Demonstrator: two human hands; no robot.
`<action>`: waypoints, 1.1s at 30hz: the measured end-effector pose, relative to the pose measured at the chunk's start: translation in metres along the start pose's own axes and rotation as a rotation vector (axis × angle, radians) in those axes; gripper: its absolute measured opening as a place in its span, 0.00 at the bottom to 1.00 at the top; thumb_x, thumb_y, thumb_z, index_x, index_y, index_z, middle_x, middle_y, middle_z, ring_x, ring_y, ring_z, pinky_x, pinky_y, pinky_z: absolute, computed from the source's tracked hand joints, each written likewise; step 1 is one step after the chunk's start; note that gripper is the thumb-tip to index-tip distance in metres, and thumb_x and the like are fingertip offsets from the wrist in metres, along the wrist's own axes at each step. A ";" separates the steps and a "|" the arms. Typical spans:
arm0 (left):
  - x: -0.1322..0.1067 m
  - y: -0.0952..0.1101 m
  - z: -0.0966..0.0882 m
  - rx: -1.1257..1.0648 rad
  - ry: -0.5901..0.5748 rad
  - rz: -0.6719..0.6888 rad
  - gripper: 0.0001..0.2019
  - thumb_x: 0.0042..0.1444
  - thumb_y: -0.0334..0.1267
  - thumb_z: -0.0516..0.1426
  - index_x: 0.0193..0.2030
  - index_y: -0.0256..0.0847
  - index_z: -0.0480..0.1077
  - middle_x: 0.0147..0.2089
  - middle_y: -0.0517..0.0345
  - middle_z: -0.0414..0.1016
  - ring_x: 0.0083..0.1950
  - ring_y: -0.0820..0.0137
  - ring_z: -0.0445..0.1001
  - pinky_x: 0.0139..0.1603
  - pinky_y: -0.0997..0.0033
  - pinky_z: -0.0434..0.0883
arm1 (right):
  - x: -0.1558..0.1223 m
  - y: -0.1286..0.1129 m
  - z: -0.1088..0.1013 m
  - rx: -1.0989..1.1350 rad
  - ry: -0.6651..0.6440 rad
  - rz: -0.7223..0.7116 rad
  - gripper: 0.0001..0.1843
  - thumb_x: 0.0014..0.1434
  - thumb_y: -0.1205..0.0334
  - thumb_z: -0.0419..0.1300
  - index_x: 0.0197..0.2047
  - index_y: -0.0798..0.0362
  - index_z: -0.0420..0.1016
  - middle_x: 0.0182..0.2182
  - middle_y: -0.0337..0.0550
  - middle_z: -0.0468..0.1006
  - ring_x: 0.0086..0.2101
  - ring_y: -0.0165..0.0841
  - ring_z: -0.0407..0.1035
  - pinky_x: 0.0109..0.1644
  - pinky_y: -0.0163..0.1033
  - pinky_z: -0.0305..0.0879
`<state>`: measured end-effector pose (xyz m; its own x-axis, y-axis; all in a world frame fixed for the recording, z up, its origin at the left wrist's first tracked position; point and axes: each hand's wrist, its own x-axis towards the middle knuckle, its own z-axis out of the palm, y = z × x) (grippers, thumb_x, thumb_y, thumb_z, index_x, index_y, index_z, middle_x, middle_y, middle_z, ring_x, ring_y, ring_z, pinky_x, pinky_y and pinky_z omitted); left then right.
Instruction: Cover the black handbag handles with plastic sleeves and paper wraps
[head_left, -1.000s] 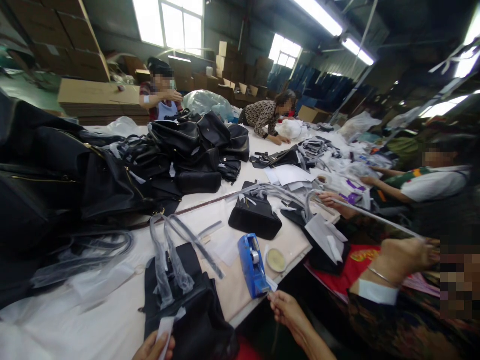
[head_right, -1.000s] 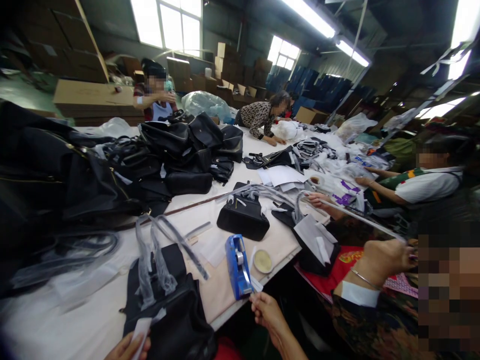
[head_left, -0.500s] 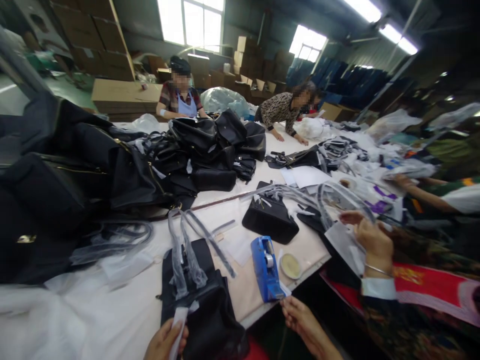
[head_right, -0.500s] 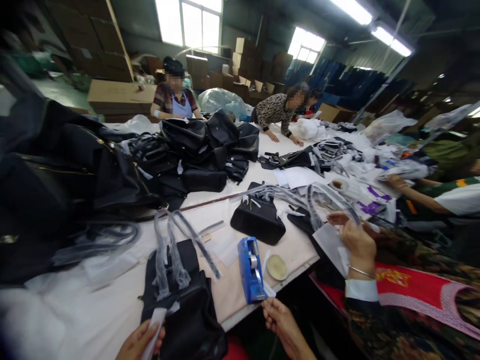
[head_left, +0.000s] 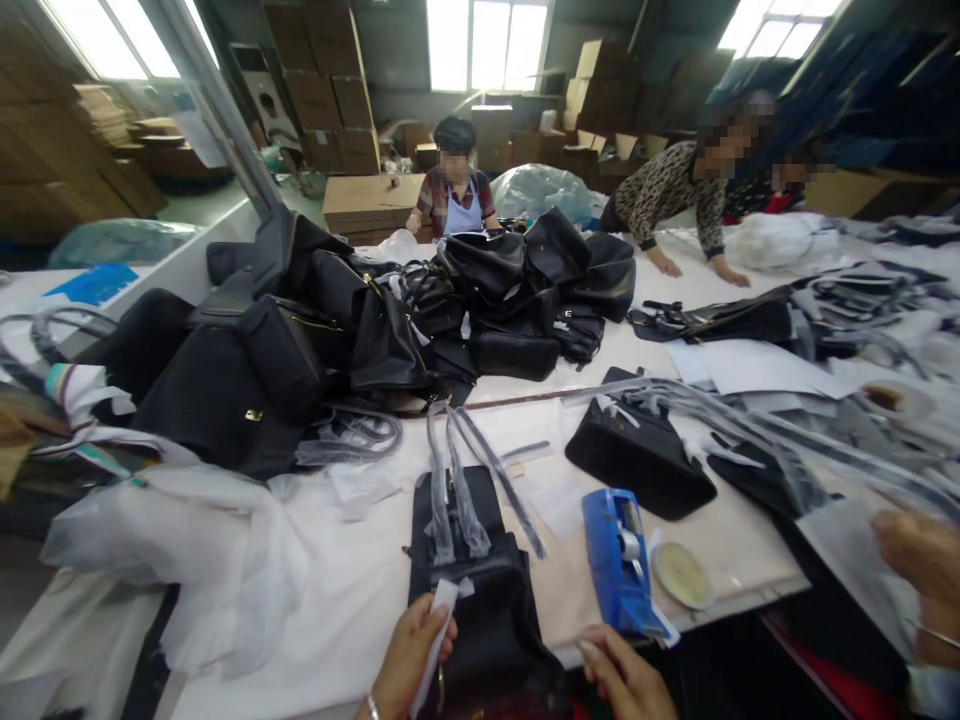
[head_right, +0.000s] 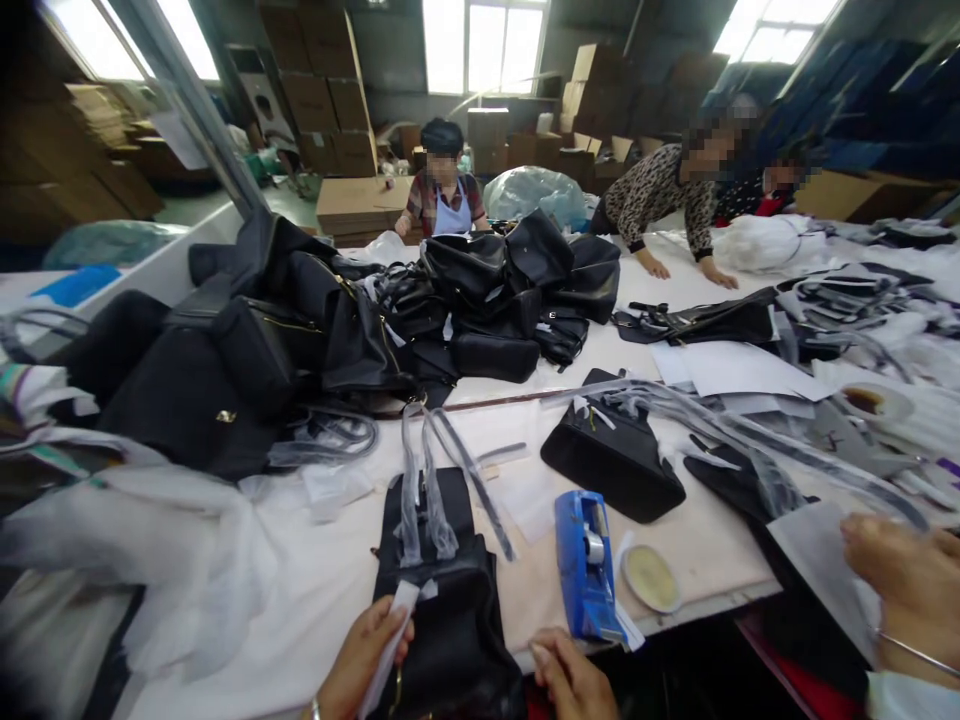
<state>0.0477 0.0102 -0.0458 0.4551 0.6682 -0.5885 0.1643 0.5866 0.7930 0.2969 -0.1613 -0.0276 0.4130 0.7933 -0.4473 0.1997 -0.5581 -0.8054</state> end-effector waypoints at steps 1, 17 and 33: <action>0.001 -0.002 0.000 0.008 -0.010 0.003 0.19 0.54 0.55 0.56 0.32 0.37 0.69 0.27 0.59 0.72 0.25 0.74 0.67 0.27 0.74 0.63 | 0.004 -0.026 0.014 -0.004 -0.058 -0.079 0.17 0.61 0.46 0.51 0.36 0.49 0.73 0.26 0.37 0.71 0.28 0.32 0.66 0.34 0.33 0.61; -0.012 0.005 -0.011 -0.153 -0.154 0.004 0.20 0.55 0.54 0.56 0.41 0.36 0.67 0.28 0.59 0.72 0.23 0.76 0.64 0.25 0.76 0.59 | 0.060 -0.117 0.109 -0.292 -0.338 -0.583 0.11 0.60 0.70 0.50 0.39 0.49 0.73 0.31 0.38 0.77 0.33 0.32 0.70 0.37 0.33 0.59; -0.021 0.016 -0.024 -0.412 -0.286 -0.011 0.14 0.60 0.47 0.55 0.41 0.36 0.68 0.26 0.61 0.66 0.22 0.80 0.59 0.24 0.78 0.57 | 0.076 -0.108 0.128 0.080 -0.453 -0.251 0.17 0.56 0.61 0.55 0.50 0.51 0.65 0.23 0.32 0.74 0.19 0.27 0.62 0.23 0.31 0.56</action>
<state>0.0203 0.0166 -0.0246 0.6864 0.5428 -0.4839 -0.1627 0.7632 0.6253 0.1930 -0.0100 -0.0242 -0.0686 0.9357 -0.3460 0.1673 -0.3311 -0.9286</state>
